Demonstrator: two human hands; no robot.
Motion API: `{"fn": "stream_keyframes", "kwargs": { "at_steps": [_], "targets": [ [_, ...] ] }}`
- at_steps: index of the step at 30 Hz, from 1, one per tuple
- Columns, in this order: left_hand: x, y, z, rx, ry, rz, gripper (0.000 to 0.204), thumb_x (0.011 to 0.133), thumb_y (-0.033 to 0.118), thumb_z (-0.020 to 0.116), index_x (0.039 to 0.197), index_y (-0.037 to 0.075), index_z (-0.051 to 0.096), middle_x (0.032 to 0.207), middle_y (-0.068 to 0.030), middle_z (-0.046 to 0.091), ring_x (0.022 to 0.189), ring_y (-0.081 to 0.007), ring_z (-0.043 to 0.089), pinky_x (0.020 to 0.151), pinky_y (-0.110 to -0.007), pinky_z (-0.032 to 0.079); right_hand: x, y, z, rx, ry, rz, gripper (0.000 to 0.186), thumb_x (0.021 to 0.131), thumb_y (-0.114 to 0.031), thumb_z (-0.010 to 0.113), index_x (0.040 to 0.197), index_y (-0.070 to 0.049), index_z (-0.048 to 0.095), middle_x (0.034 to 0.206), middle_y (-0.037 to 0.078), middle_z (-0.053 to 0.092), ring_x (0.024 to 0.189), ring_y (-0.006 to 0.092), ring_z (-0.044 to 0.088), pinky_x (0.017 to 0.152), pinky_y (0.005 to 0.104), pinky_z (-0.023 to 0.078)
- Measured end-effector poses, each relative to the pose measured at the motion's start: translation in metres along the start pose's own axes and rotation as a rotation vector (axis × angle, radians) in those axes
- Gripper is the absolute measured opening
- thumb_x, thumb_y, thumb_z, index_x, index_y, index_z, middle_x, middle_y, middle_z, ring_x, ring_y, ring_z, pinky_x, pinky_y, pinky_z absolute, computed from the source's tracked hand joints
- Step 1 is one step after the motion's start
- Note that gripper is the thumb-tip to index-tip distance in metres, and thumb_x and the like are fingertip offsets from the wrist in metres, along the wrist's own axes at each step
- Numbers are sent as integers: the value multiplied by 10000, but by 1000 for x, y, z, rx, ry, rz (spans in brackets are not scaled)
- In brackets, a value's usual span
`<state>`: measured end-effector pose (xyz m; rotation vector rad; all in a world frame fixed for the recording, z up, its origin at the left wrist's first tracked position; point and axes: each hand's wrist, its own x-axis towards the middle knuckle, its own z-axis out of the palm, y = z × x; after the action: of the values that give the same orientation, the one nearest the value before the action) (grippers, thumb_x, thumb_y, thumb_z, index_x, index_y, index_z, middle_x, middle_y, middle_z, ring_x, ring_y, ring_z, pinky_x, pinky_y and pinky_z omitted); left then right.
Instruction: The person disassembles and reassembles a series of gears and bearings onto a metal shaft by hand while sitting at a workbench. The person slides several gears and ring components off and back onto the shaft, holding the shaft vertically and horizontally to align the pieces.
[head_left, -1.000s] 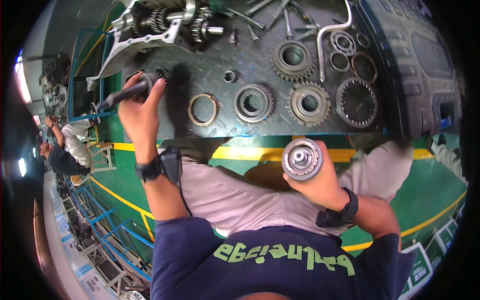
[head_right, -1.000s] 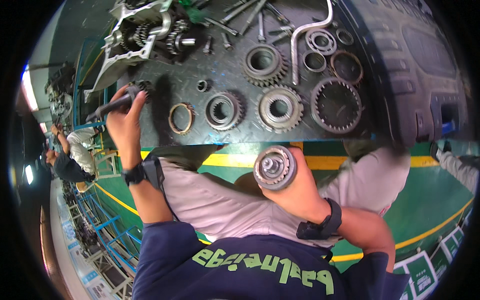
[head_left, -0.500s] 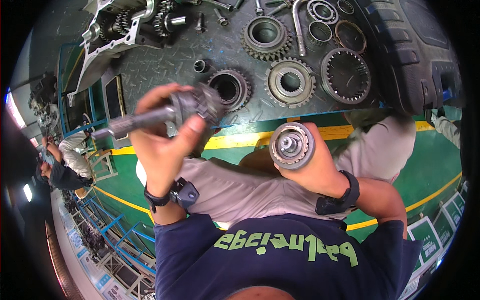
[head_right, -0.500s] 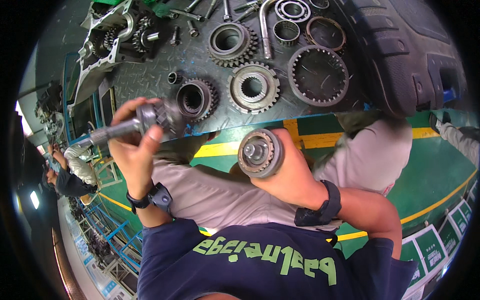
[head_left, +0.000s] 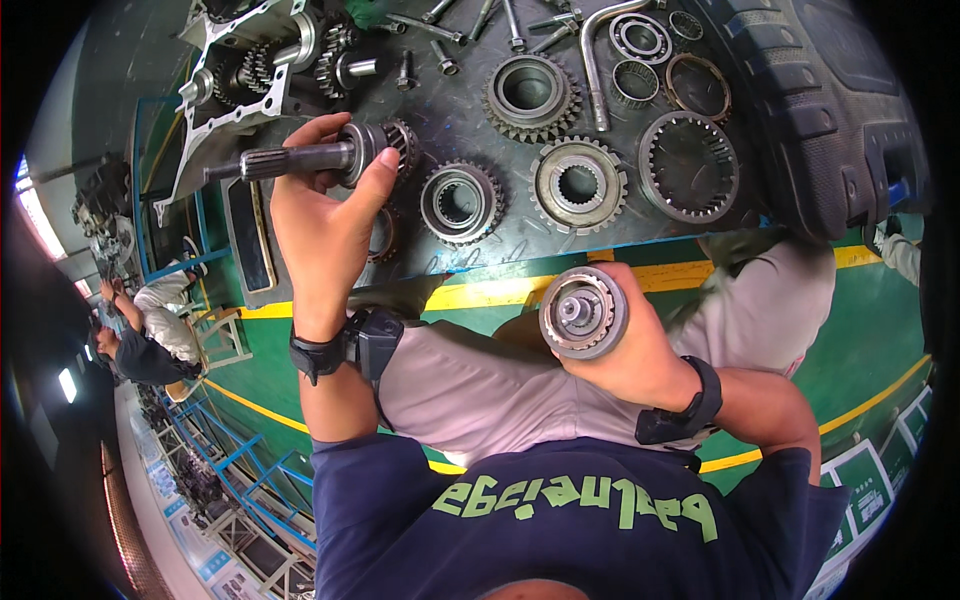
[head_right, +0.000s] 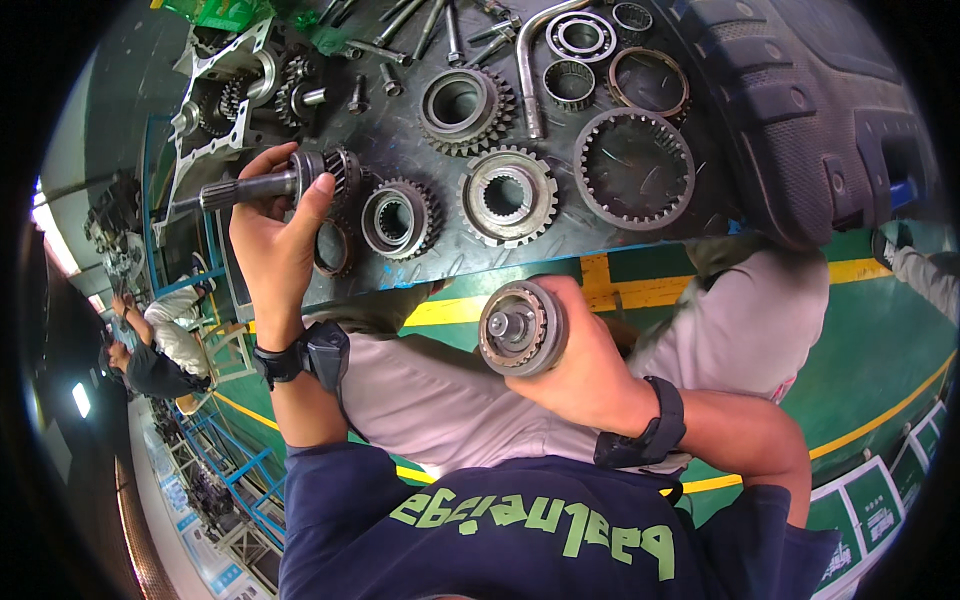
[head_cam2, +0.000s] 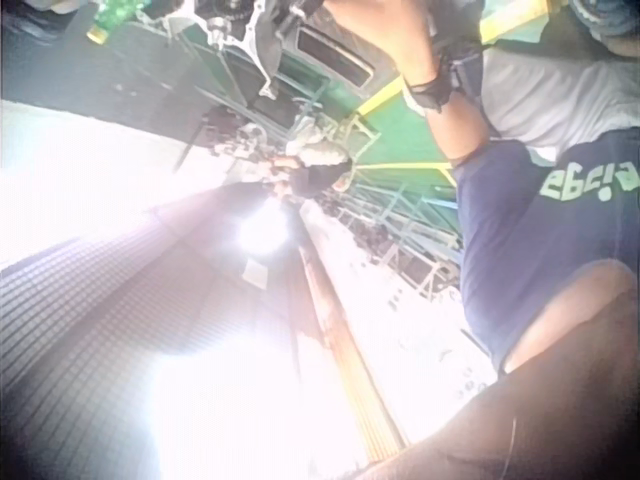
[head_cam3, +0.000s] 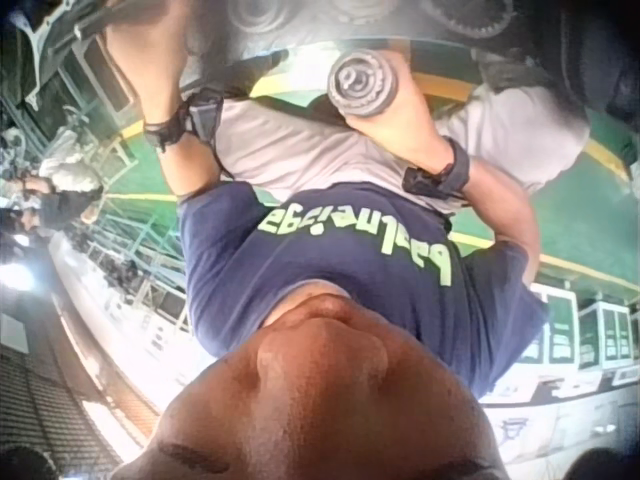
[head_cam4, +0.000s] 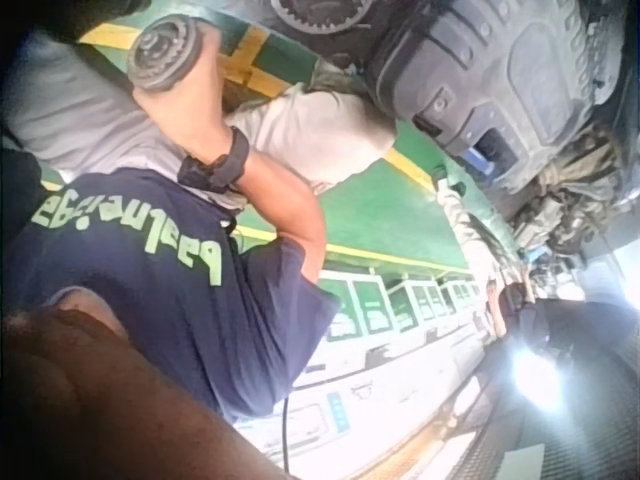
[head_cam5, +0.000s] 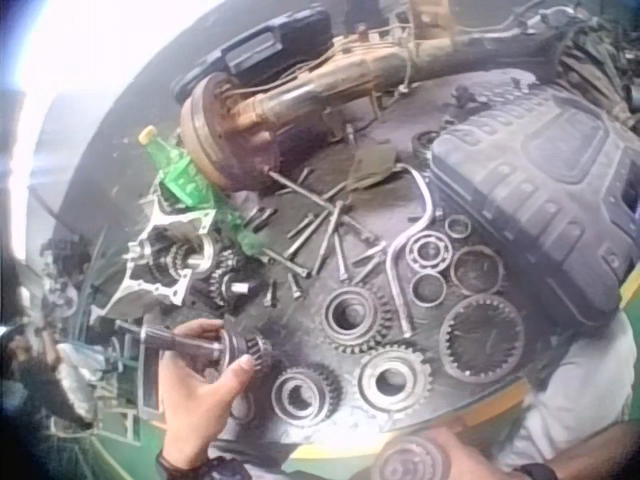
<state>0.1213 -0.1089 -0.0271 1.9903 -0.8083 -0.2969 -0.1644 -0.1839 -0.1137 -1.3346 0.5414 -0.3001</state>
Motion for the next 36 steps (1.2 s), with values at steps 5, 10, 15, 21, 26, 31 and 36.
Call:
{"fn": "stream_keyframes", "kwargs": {
  "at_steps": [5, 10, 15, 21, 26, 31, 36],
  "targets": [
    [0, 7, 11, 218, -44, 55, 548, 801, 170, 881, 1281, 39, 652, 1020, -70, 709, 937, -142, 667, 864, -292, 526, 1, 2, -1, -22, 14, -34, 731, 723, -29, 868, 1313, -21, 436, 1169, 142, 668, 1098, 236, 682, 956, 356, 529],
    [1, 11, 13, 368, -80, 162, 530, 812, 132, 864, 1292, 53, 652, 1024, -75, 720, 956, -158, 689, 887, -316, 534, 1, 0, -3, -17, 23, -39, 720, 731, -48, 876, 1305, -23, 441, 1160, 142, 676, 1081, 235, 691, 945, 359, 535],
    [-3, -8, 10, 247, -62, 64, 543, 829, 118, 862, 1318, 52, 636, 1072, -89, 719, 989, -163, 706, 896, -305, 544, 1, -1, -7, -30, 32, -46, 714, 735, -60, 883, 1299, -24, 447, 1157, 142, 677, 1071, 238, 696, 938, 358, 538],
    [-7, -1, 13, 263, -84, 44, 546, 840, 121, 863, 1331, 54, 632, 1088, -83, 721, 1005, -169, 701, 902, -295, 537, 0, 0, -6, -37, 43, -9, 697, 724, -26, 867, 1288, -25, 457, 1151, 136, 676, 1073, 230, 693, 937, 354, 537],
    [-5, -7, 6, 4, 19, -65, 511, 873, 105, 842, 1321, -16, 629, 1078, -28, 710, 958, -111, 641, 905, -252, 502, 0, 1, -3, -27, 33, -21, 704, 713, -5, 859, 1290, -23, 456, 1146, 128, 672, 1077, 215, 685, 943, 344, 532],
    [0, -18, -20, -726, 120, -286, 299, 1002, 211, 692, 1255, 55, 661, 1139, -26, 721, 1017, -127, 677, 897, -278, 532, -1, -3, -6, -19, 10, -11, 737, 719, 5, 852, 1319, -24, 426, 1171, 114, 645, 1099, 187, 660, 958, 331, 523],
    [-10, -11, -31, -755, 151, -198, 330, 996, 166, 676, 1296, 32, 638, 1199, -54, 700, 1069, -141, 660, 957, -282, 514, 1, -2, -5, -45, 14, -22, 735, 720, 15, 844, 1320, -14, 422, 1170, 112, 634, 1096, 186, 655, 959, 330, 521]
  ]
}}
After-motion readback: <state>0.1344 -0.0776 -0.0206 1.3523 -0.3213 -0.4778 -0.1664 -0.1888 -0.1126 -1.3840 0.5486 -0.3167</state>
